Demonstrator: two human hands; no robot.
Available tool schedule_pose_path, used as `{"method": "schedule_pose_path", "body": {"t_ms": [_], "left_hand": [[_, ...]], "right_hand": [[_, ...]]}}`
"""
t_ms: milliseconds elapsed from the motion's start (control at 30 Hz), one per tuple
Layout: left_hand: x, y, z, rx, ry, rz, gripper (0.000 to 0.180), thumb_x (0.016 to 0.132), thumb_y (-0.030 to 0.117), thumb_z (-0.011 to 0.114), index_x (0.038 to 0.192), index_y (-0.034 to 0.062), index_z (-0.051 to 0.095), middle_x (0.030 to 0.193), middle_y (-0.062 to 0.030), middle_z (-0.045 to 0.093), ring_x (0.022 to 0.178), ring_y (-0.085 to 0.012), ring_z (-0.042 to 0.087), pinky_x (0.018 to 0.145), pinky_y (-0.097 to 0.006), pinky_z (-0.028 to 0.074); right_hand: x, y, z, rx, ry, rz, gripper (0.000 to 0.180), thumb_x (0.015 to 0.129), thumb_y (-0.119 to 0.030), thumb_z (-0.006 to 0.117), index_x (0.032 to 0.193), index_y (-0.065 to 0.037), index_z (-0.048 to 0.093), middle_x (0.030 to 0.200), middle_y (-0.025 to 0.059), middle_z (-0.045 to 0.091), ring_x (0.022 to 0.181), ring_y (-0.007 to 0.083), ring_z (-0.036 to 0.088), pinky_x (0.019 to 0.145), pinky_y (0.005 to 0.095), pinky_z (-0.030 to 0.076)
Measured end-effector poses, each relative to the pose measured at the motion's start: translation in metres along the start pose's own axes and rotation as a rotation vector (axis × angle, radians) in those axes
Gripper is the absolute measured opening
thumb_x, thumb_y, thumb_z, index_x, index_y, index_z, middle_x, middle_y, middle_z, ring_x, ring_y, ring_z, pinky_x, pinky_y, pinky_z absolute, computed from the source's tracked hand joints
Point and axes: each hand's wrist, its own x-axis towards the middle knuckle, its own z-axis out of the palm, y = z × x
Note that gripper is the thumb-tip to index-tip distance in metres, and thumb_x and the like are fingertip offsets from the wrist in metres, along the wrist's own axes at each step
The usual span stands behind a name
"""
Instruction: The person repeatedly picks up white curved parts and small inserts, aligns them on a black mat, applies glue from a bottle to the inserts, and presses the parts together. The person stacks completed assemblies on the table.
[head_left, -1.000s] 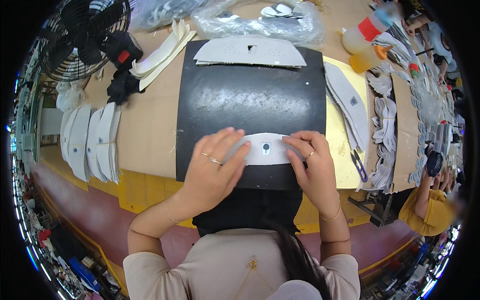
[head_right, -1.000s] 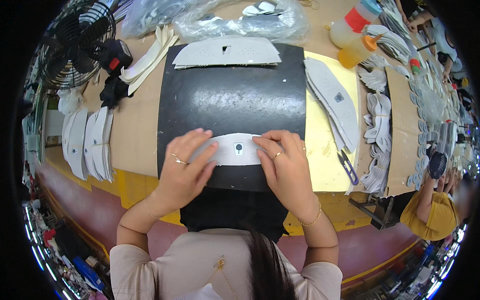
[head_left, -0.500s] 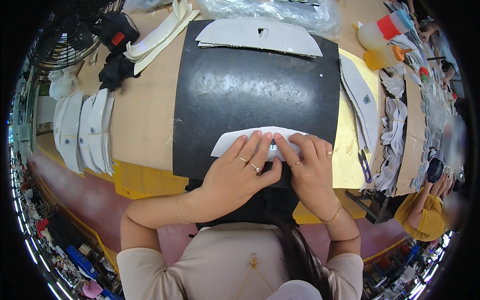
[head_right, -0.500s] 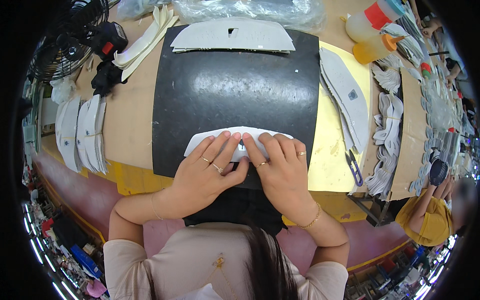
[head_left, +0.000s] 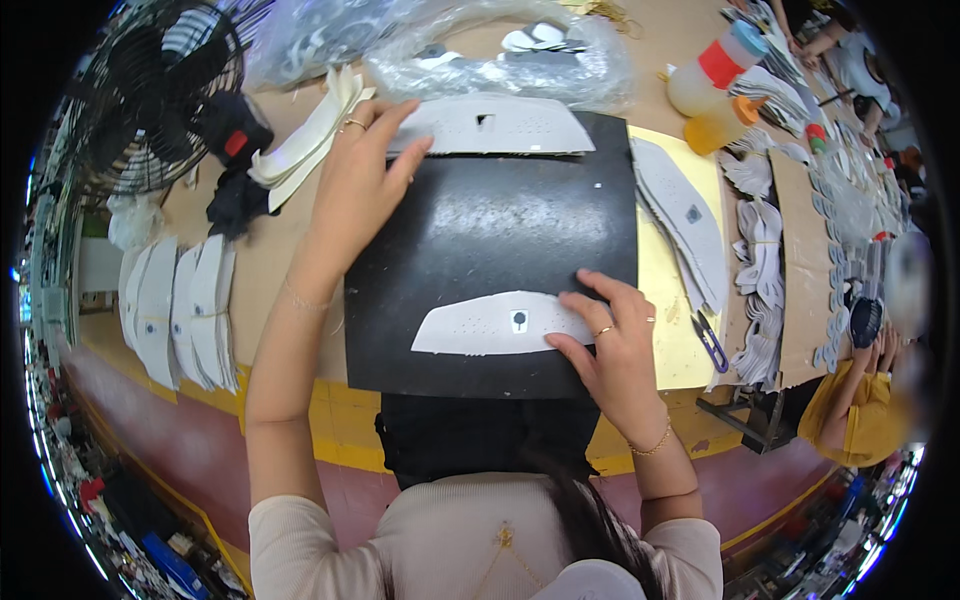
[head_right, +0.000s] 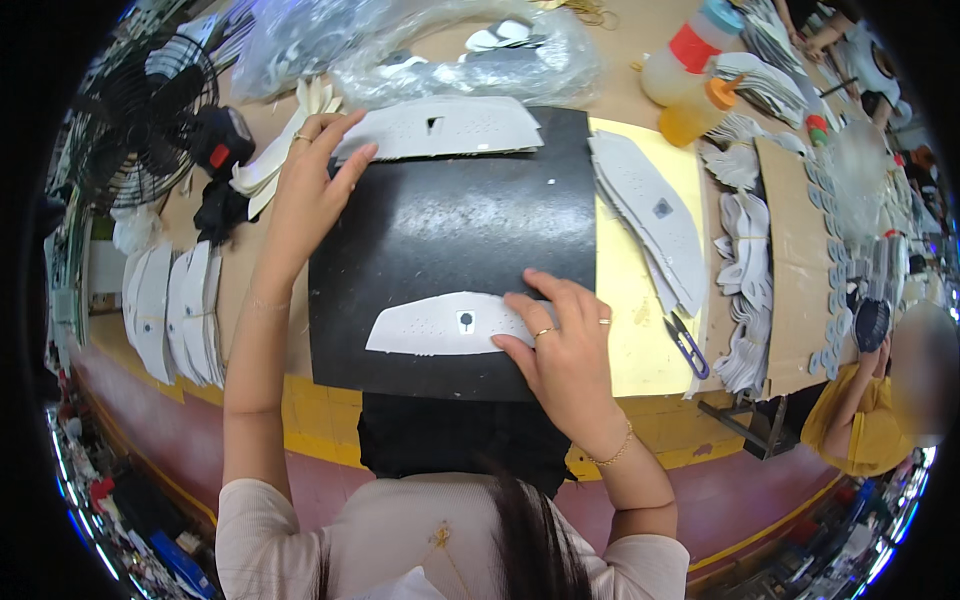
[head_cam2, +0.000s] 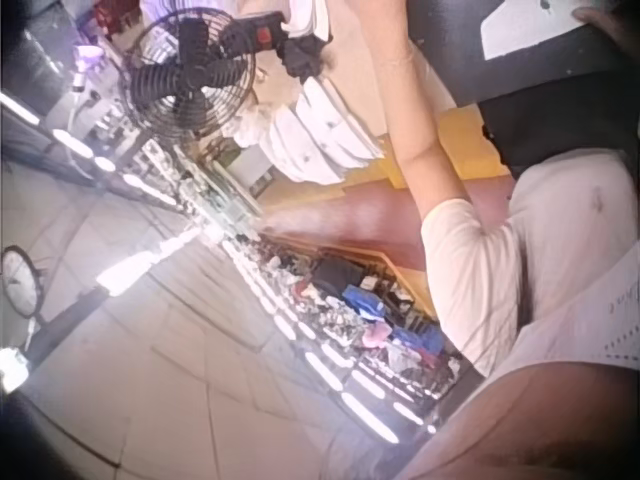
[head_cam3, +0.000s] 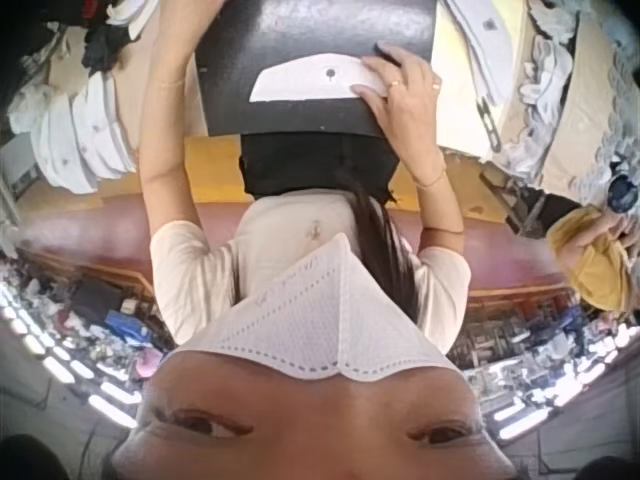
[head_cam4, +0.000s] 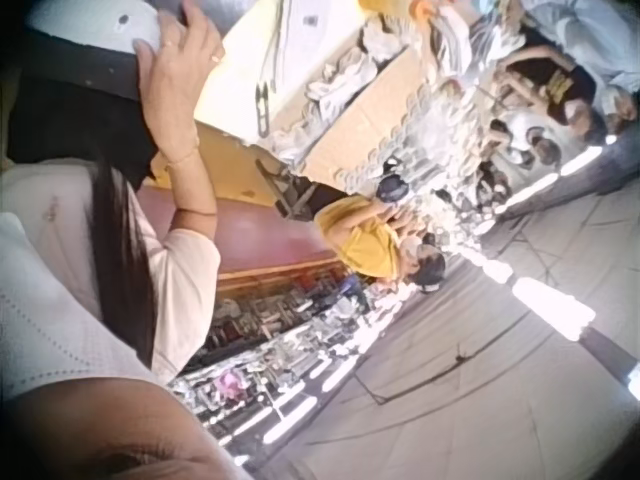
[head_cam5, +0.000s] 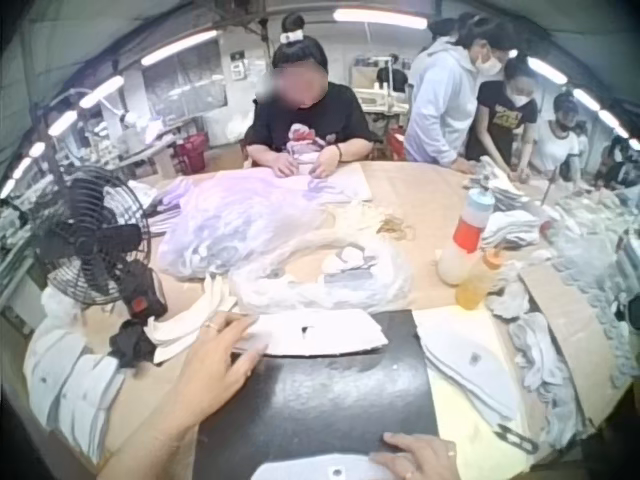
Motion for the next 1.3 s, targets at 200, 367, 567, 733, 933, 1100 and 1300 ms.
{"method": "schedule_pose_path", "body": {"t_ms": [200,367,567,733,933,1100,1300], "left_hand": [[0.025,-0.015,0.028,0.232,-0.119,0.131,0.038,0.090,0.026,0.073,0.118,0.0011,0.069,0.111,-0.0187,0.062,0.106,-0.0382,0.058,0.093,-0.045,0.047],[0.029,-0.013,0.022,0.190,-0.139,0.097,0.034,0.087,0.021,0.074,0.113,-0.0002,0.068,0.107,-0.0195,0.062,0.103,-0.0389,0.059,0.090,-0.045,0.046],[0.040,-0.009,0.021,0.000,-0.204,-0.067,0.028,0.085,0.010,0.073,0.107,-0.0021,0.061,0.102,-0.0168,0.063,0.102,-0.0330,0.061,0.093,-0.039,0.046],[0.030,-0.004,-0.001,-0.065,-0.037,0.122,0.023,0.093,0.001,0.064,0.115,0.0001,0.065,0.099,-0.0108,0.065,0.092,-0.0245,0.063,0.085,-0.035,0.050],[0.000,0.107,-0.068,-0.211,-0.141,0.070,0.019,0.088,-0.005,0.068,0.106,0.0023,0.072,0.091,-0.0076,0.059,0.072,-0.0173,0.056,0.064,-0.029,0.046],[-0.039,0.127,-0.086,-0.504,-0.127,0.112,0.024,0.070,-0.003,0.074,0.093,-0.0001,0.076,0.078,-0.0100,0.062,0.072,-0.0183,0.058,0.063,-0.025,0.041],[-0.099,0.073,-0.051,-0.755,-0.409,-0.457,0.017,0.082,0.003,0.075,0.098,-0.0014,0.073,0.085,-0.0049,0.062,0.079,-0.0155,0.059,0.068,-0.028,0.046]], "right_hand": [[0.008,0.004,-0.033,0.456,0.050,0.052,0.011,0.085,-0.001,0.073,0.095,-0.002,0.068,0.091,0.0099,0.070,0.084,0.0249,0.068,0.079,0.0333,0.052],[0.013,0.054,-0.073,0.640,0.414,0.265,0.015,0.090,-0.005,0.074,0.101,0.001,0.067,0.095,0.0028,0.070,0.089,0.0123,0.064,0.083,0.0266,0.051],[-0.022,0.119,-0.106,-0.408,0.752,0.385,0.027,0.091,-0.013,0.074,0.115,-0.004,0.071,0.114,0.0065,0.067,0.102,0.0173,0.063,0.084,0.0299,0.051],[-0.109,0.166,-0.158,-0.627,0.962,0.792,0.030,0.090,-0.026,0.073,0.108,-0.002,0.074,0.111,0.0131,0.065,0.097,0.0268,0.066,0.086,0.0368,0.052],[-0.139,0.186,-0.176,-0.714,0.761,0.865,0.036,0.086,-0.030,0.078,0.106,-0.001,0.075,0.106,0.0122,0.066,0.079,0.0235,0.068,0.074,0.0350,0.054],[-0.138,0.196,-0.181,-0.755,0.664,0.777,0.027,0.092,-0.025,0.071,0.101,0.000,0.074,0.103,0.0129,0.068,0.079,0.0267,0.069,0.073,0.0358,0.054],[-0.177,0.243,-0.192,-1.062,0.783,0.625,0.029,0.101,-0.024,0.059,0.106,0.003,0.069,0.105,0.0185,0.068,0.086,0.0310,0.069,0.075,0.0404,0.055]]}}
